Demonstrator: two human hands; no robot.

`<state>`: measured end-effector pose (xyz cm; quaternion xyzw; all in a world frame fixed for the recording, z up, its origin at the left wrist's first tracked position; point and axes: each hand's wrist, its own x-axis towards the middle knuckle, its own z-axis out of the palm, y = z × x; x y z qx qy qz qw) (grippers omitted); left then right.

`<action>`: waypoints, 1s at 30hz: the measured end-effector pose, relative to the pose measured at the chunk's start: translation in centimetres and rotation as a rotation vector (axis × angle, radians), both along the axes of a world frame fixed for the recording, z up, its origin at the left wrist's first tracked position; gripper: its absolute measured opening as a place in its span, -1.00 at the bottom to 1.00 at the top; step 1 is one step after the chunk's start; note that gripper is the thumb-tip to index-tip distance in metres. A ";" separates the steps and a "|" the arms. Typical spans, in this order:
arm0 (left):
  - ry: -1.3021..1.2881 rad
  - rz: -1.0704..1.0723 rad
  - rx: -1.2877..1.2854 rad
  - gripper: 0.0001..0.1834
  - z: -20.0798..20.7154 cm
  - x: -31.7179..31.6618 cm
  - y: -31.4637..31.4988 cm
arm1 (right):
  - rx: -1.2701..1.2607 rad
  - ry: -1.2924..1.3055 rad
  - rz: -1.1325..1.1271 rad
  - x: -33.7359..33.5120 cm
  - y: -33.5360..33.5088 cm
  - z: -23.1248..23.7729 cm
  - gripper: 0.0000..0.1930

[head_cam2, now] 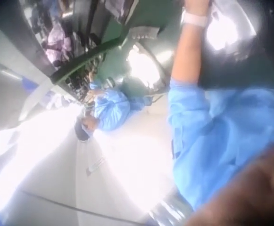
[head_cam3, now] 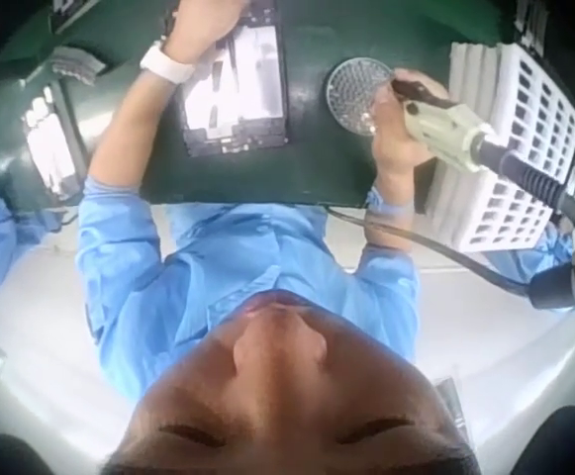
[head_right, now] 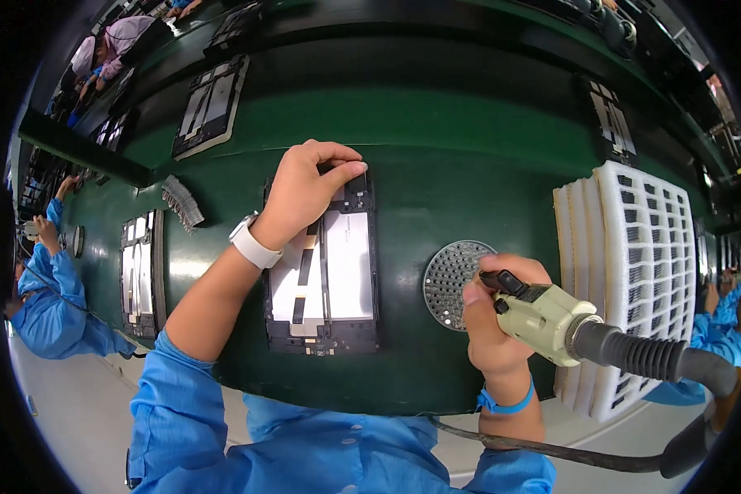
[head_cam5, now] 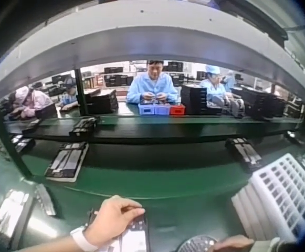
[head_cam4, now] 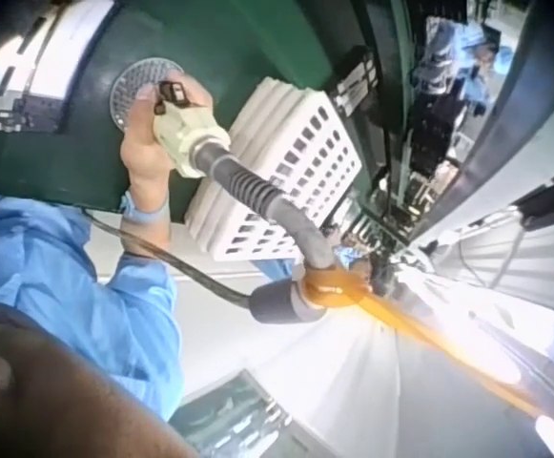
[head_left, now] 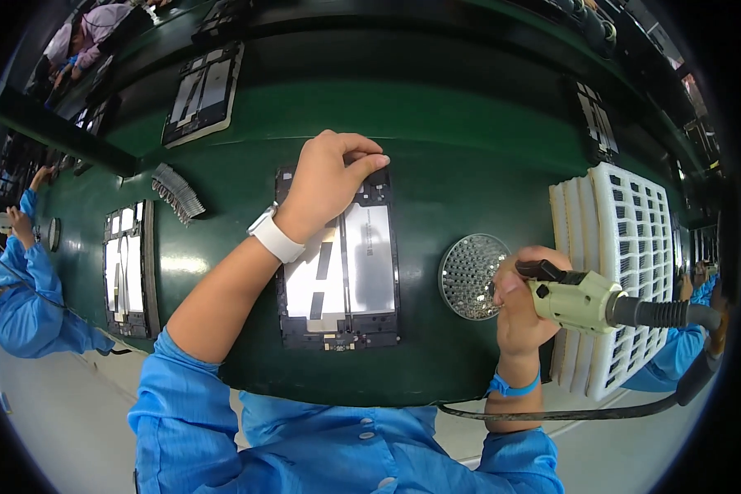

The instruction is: Fastening screws into a tablet or screen assembly using an electric screwdriver on a factory line.

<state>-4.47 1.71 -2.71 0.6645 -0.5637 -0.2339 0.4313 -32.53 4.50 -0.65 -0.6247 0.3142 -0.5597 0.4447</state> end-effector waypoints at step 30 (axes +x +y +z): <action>-0.187 -0.172 -0.026 -0.84 -0.3 -1.6 5.9 | 0.099 -0.233 -0.076 1.8 -3.4 -1.8 -0.77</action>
